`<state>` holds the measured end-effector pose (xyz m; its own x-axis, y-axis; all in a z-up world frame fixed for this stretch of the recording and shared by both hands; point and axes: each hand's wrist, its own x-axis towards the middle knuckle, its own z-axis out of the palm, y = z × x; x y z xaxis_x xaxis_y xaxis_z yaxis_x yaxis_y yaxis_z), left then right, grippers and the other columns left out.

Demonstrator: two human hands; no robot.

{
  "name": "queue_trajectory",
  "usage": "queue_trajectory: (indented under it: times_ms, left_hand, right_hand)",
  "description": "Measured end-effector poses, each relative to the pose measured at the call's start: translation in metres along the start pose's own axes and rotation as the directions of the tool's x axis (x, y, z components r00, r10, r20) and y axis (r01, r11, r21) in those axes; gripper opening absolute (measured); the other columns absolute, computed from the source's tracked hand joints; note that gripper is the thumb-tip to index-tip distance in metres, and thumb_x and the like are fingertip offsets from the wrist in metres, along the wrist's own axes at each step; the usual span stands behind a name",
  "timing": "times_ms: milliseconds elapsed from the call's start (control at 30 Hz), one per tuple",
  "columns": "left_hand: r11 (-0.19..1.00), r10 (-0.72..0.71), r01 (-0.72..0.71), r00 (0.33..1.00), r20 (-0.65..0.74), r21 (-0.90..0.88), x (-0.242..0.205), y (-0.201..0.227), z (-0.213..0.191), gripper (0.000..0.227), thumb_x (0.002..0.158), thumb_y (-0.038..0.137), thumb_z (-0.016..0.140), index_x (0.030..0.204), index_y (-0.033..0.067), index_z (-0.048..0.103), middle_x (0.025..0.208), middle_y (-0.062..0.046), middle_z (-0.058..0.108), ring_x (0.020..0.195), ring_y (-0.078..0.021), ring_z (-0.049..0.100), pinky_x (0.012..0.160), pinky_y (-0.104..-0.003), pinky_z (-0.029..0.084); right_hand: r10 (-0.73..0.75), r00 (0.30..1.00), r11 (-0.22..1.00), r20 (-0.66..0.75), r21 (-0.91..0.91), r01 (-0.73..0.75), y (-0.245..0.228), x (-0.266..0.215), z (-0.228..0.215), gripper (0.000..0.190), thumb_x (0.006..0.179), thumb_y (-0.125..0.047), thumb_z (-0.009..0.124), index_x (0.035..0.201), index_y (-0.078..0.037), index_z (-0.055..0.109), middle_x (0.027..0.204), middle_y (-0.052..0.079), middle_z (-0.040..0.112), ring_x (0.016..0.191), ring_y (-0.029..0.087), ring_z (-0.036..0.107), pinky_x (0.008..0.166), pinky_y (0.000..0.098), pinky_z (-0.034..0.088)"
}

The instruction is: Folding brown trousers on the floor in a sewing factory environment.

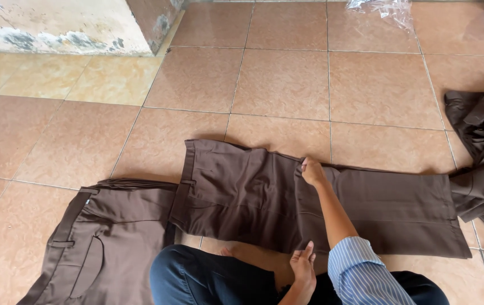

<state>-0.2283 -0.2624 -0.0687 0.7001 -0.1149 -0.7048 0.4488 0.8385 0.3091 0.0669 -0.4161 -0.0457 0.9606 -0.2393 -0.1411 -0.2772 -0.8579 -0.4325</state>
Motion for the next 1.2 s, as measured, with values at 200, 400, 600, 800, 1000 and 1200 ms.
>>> queue_trajectory:
  times_ms: [200, 400, 600, 800, 1000, 1200]
  left_hand:
    - [0.963, 0.096, -0.033, 0.970, -0.223, 0.269, -0.023, 0.018, 0.013, 0.018, 0.084, 0.009, 0.091, 0.076, 0.0021, 0.076, 0.076, -0.003, 0.062, 0.075, -0.0124, 0.055, 0.077, -0.026, 0.047]
    - [0.968, -0.057, 0.109, 0.973, -0.225, 0.225, -0.024, 0.012, 0.027, 0.082, 0.080, 0.017, 0.087, 0.143, -0.0091, 0.041, 0.117, -0.022, 0.069, 0.107, -0.0236, 0.071, 0.091, -0.029, 0.053]
    - [0.897, -0.224, 0.119, 0.953, 0.205, 0.425, -0.058, 0.014, 0.056, 0.017, 0.095, 0.014, 0.073, 0.089, -0.0013, 0.069, 0.089, -0.009, 0.070, 0.091, -0.0159, 0.069, 0.090, -0.027, 0.053]
    - [0.963, 0.138, -0.024, 0.899, -0.415, 0.269, 0.001, 0.002, 0.014, 0.064, 0.084, 0.031, 0.084, 0.119, 0.0012, 0.040, 0.105, -0.015, 0.051, 0.082, -0.0228, 0.060, 0.078, -0.034, 0.055]
    - [0.927, 0.160, 0.013, 0.890, -0.427, 0.375, 0.035, 0.017, 0.014, 0.060, 0.093, 0.046, 0.069, 0.125, -0.0028, 0.054, 0.118, -0.015, 0.069, 0.102, -0.0249, 0.075, 0.096, -0.035, 0.055]
    - [0.767, 0.094, 0.044, 0.979, -0.180, 0.640, 0.090, -0.010, -0.024, 0.071, 0.092, 0.030, 0.080, 0.141, -0.0092, 0.047, 0.109, -0.014, 0.072, 0.075, -0.0181, 0.078, 0.068, -0.033, 0.058]
  right_hand:
    - [-0.038, 0.943, 0.974, -0.332, 0.200, 0.110, 0.002, -0.006, -0.046, 0.013, 0.093, -0.002, 0.056, 0.100, -0.002, 0.067, 0.105, 0.017, 0.067, 0.082, 0.035, 0.067, 0.080, 0.0425, 0.056]
    - [0.290, 0.956, 0.952, 0.046, -0.120, -0.283, -0.001, -0.064, -0.039, 0.123, 0.087, -0.086, 0.035, 0.154, 0.015, 0.013, 0.145, 0.032, 0.042, 0.120, 0.044, 0.060, 0.093, 0.0513, 0.056]
    - [0.309, 0.946, 0.935, 0.097, -0.214, -0.283, 0.022, -0.130, -0.024, 0.025, 0.088, -0.023, 0.074, 0.100, -0.001, 0.070, 0.092, 0.013, 0.076, 0.081, 0.030, 0.075, 0.072, 0.0416, 0.058]
    - [0.476, 0.877, 0.857, 0.071, 0.186, -0.480, 0.094, -0.149, -0.060, 0.052, 0.091, -0.022, 0.075, 0.121, 0.018, 0.062, 0.113, 0.033, 0.070, 0.098, 0.043, 0.073, 0.087, 0.0462, 0.061]
    - [0.549, 0.829, 0.836, -0.101, 0.061, -0.546, 0.079, -0.182, -0.087, 0.036, 0.094, -0.020, 0.071, 0.117, 0.007, 0.065, 0.103, 0.023, 0.074, 0.086, 0.035, 0.075, 0.076, 0.0437, 0.062]
    - [-0.015, 0.819, 0.924, -0.574, -0.321, -0.208, 0.004, -0.203, -0.045, 0.093, 0.082, -0.036, 0.080, 0.153, 0.007, 0.037, 0.148, 0.037, 0.046, 0.138, 0.048, 0.047, 0.118, 0.0606, 0.027]
